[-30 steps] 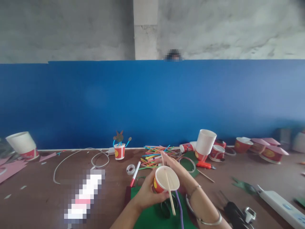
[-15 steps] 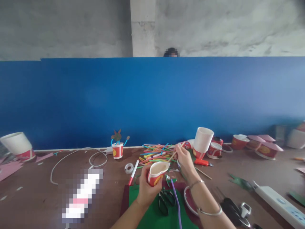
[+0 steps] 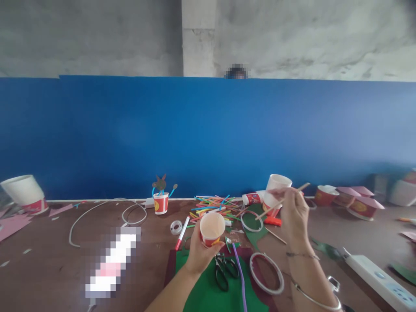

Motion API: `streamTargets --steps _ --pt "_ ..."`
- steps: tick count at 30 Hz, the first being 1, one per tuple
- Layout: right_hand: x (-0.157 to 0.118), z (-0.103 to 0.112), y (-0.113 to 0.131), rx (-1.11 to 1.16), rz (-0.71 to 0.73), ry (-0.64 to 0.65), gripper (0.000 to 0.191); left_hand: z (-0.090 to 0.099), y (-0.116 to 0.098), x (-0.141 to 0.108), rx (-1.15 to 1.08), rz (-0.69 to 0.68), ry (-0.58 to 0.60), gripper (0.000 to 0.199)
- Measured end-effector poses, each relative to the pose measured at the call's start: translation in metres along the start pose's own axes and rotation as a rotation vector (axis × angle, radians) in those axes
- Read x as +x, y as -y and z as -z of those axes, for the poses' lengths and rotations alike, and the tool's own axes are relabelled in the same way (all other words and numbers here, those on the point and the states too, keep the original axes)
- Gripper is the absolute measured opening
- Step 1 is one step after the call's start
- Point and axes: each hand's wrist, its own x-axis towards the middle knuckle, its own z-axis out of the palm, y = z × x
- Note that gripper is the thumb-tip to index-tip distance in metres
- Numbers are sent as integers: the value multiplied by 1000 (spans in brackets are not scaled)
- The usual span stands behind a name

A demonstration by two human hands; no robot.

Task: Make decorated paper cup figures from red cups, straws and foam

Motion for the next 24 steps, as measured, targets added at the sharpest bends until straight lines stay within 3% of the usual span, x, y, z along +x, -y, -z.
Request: streamTargets --steps 2,4,9,12,16,24 --pt "-16 -11 21 -78 29 285 43 2 0 2 39 -6 8 67" --pt "-32 -22 38 -297 80 607 42 5 0 3 88 -37 0 66" --pt "-62 -39 54 -645 383 910 42 9 -2 6 117 -87 20 60" --pt "-71 -44 55 -739 513 967 31 7 -4 8 69 -101 62 56" --pt "-80 -49 59 -771 551 961 13 6 -5 8 -24 -106 117 56" --pt "-86 -53 61 -780 585 1021 15 8 -1 4 -95 -101 173 60"
